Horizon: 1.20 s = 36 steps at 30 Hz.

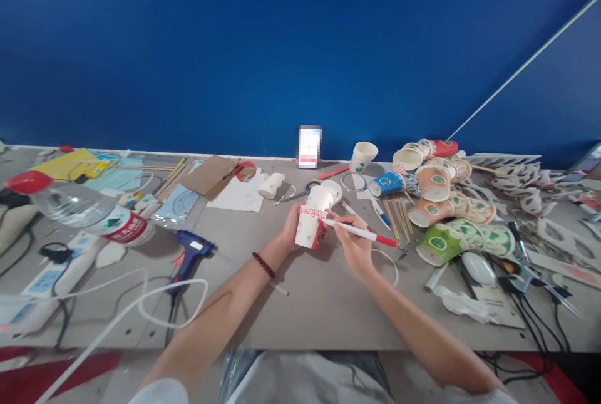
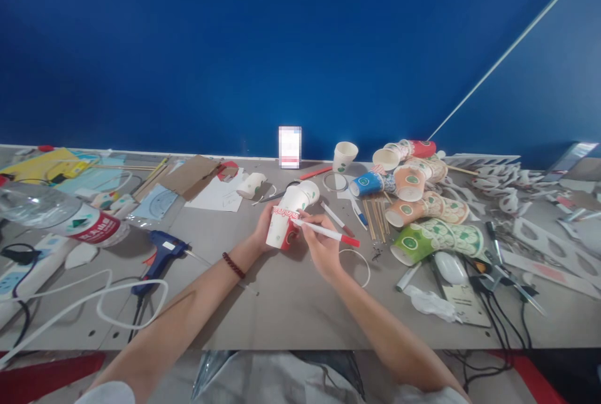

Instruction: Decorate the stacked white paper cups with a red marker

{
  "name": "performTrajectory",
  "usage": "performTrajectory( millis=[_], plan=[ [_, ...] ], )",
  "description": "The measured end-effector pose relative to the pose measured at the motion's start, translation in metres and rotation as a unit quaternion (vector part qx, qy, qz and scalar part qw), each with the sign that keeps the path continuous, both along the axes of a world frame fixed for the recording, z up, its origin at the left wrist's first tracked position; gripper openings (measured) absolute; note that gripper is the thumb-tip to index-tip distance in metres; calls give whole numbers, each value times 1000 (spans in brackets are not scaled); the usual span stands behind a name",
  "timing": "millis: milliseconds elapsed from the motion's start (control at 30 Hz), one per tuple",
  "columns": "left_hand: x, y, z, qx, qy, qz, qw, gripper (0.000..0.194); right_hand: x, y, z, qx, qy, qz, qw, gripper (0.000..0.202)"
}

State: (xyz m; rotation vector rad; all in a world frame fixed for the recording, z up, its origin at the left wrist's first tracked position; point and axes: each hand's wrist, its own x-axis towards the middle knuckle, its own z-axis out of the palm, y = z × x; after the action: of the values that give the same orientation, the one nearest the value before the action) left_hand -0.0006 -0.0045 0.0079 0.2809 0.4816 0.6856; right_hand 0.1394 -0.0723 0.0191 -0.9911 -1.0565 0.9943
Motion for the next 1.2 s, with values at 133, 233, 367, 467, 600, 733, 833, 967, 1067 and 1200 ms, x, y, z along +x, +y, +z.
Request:
performTrajectory(
  millis=[133, 233, 367, 467, 600, 733, 833, 967, 1067, 1200],
  plan=[
    [1, -1, 2, 6, 9, 9, 1000, 47, 0, 0, -1, 5, -2, 17, 1000, 24],
    [1, -1, 2, 20, 8, 6, 1000, 49, 0, 0, -1, 9, -4, 29, 1000, 24],
    [1, -1, 4, 5, 11, 14, 1000, 46, 0, 0, 0, 2, 4, 11, 1000, 23],
    [1, -2, 6, 3, 15, 13, 1000, 47, 0, 0, 0, 5, 5, 20, 1000, 25],
    [1, -1, 5, 16, 18, 6, 1000, 47, 0, 0, -2, 10, 1, 38, 999, 22],
    [1, 1, 0, 15, 4, 9, 1000, 44, 0, 0, -3, 11, 11, 23, 1000, 21],
    [0, 2, -2, 17, 14, 2, 1000, 45, 1, 1, -4, 18, 1, 31, 999, 22],
    [0, 1, -1, 23, 6, 6, 1000, 46, 0, 1, -4, 17, -1, 34, 999, 22],
    [1, 1, 1, 12, 1, 13, 1000, 47, 0, 1, -4, 11, 14, 24, 1000, 21],
    [1, 0, 3, 15, 13, 10, 1000, 49, 1, 1, -4, 22, 4, 44, 999, 21]
  ],
)
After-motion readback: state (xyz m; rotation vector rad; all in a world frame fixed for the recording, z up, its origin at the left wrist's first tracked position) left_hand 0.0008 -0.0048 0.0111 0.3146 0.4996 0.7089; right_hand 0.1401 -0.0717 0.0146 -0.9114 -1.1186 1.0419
